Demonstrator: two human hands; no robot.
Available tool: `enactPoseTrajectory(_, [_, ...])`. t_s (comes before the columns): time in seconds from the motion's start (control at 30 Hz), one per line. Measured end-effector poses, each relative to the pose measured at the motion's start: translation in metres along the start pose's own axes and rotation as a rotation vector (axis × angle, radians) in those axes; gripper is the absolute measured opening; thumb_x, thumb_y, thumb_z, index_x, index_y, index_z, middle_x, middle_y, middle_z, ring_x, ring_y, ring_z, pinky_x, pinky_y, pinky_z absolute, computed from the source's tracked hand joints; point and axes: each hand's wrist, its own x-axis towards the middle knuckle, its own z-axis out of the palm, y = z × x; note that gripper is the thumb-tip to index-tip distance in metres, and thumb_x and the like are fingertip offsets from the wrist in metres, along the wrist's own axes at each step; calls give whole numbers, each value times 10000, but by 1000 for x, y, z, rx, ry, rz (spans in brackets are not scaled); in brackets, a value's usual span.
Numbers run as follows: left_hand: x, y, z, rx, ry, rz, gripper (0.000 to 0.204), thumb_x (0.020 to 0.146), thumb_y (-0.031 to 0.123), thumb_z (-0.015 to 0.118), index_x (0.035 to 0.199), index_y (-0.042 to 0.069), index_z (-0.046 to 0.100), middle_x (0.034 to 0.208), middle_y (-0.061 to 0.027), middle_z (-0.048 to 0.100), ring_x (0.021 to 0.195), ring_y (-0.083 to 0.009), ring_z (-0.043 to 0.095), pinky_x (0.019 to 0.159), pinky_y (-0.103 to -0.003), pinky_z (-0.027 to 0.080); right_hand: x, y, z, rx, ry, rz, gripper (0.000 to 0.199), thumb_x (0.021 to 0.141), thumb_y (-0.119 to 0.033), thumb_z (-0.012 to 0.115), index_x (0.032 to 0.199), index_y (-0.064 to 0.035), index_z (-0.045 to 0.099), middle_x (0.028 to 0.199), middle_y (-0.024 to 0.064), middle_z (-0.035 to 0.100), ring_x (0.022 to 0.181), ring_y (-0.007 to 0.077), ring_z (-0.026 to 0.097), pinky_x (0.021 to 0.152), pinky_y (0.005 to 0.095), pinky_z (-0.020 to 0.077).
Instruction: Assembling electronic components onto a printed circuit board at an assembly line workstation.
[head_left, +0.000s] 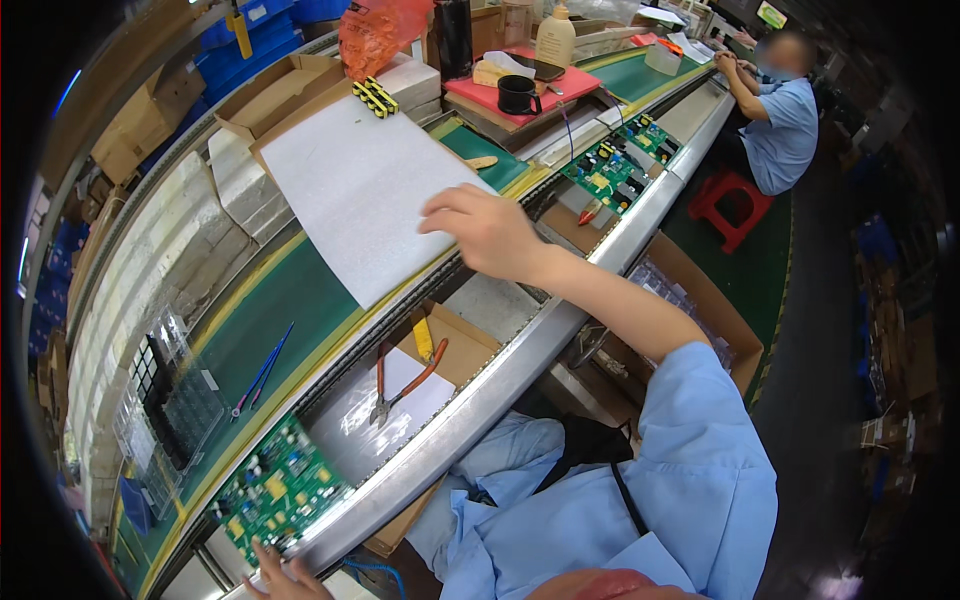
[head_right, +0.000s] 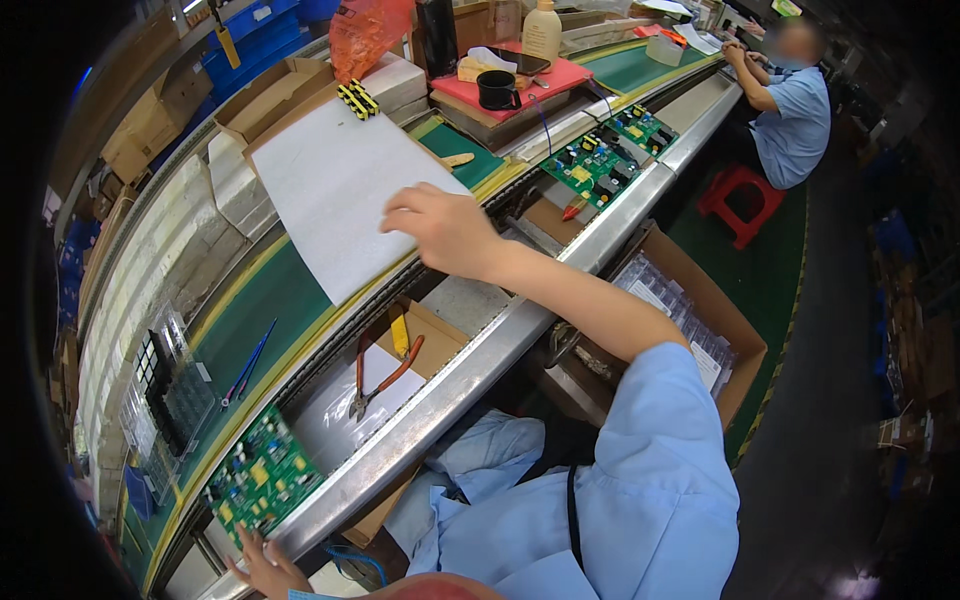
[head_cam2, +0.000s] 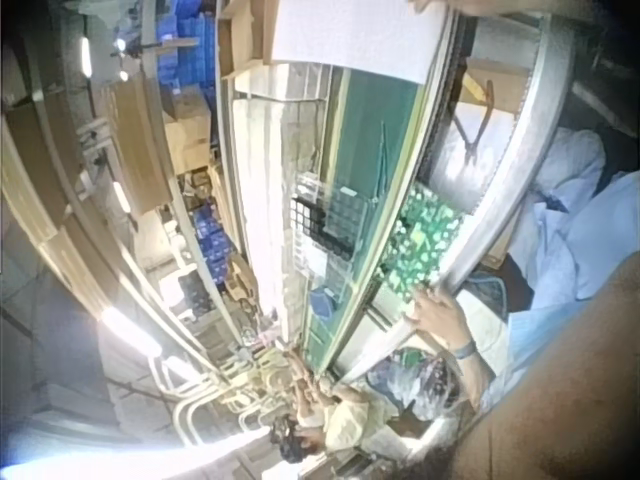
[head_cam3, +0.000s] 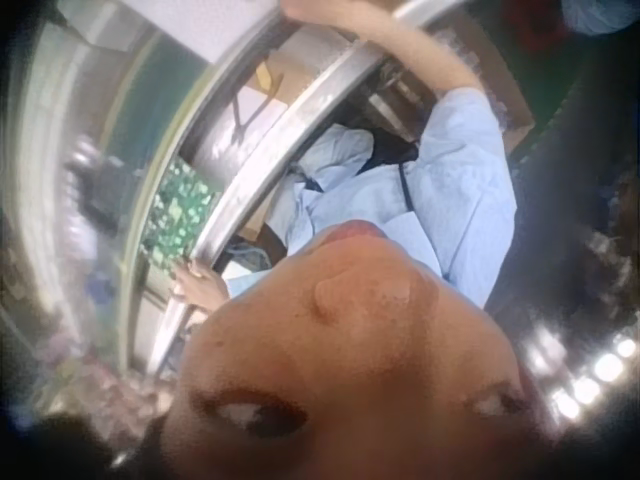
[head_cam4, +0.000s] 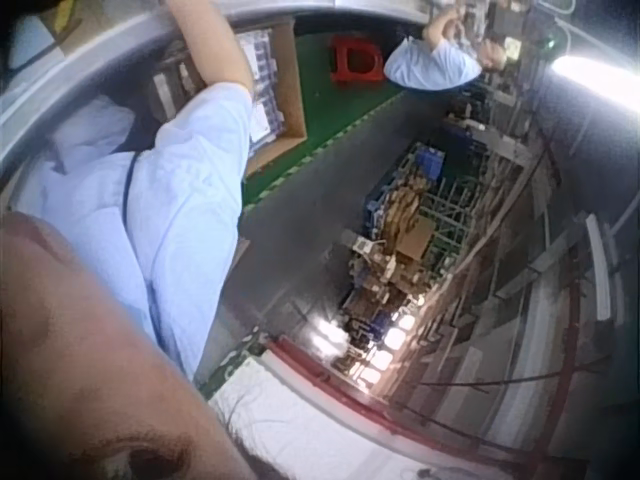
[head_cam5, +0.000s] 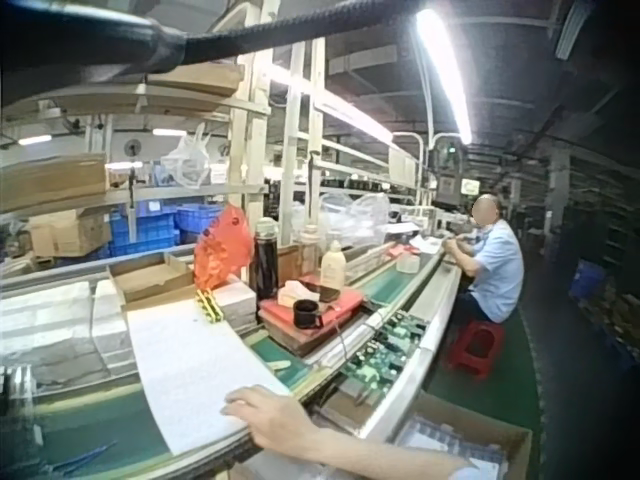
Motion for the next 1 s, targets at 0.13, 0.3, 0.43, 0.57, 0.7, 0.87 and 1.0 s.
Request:
enactPoseTrajectory(0.13, [-10,25,12,-73,-9,219,658,960,529,327,1462,104,307,1236,-136,573,1247,-345,420,1131,-584,67,43,-13,38,94,-22,-123,299,687,74,556,900,-110,657,1007,15,632,933,205,614,693,304,529])
enactPoseTrajectory(0.3, [3,85,3,-180,109,562,651,916,409,517,1331,-86,437,1136,-170,618,1120,-307,556,1126,-562,118,48,12,81,65,-215,48,211,765,9,565,918,-105,652,1024,38,626,950,249,605,758,355,528])
enactPoseTrajectory(0.43, [6,107,-7,-213,111,655,688,846,454,609,1297,-51,487,1096,-141,640,1101,-276,573,1102,-537,185,45,13,89,152,-196,50,161,824,-62,596,966,-106,659,1030,62,624,985,252,606,816,365,504])
enactPoseTrajectory(0.57, [15,122,-6,-227,120,723,683,871,492,569,1300,-34,499,1073,-126,650,1087,-254,587,1099,-533,193,49,16,84,190,-274,81,185,817,-82,616,993,-117,660,1039,58,627,992,273,604,815,374,505])
enactPoseTrajectory(0.7, [15,123,-8,-243,102,763,661,904,507,524,1303,-20,507,1054,-116,656,1070,-246,598,1096,-525,197,76,46,98,123,-165,118,297,804,-71,621,1095,-130,618,1088,74,610,1036,310,581,858,398,492])
enactPoseTrajectory(0.87, [19,123,-9,-281,101,791,610,902,475,541,1284,-1,534,1041,-84,661,1050,-206,605,1084,-507,236,117,141,129,-299,29,132,447,841,-148,614,1273,-93,515,1216,211,536,1136,387,514,957,448,441])
enactPoseTrajectory(1.0, [29,123,-11,-334,116,820,566,892,437,570,1278,24,553,1019,-62,665,1034,-195,608,1080,-499,245,113,205,154,-375,79,203,501,899,-284,584,1350,-102,465,1199,217,550,1124,398,526,935,486,451])
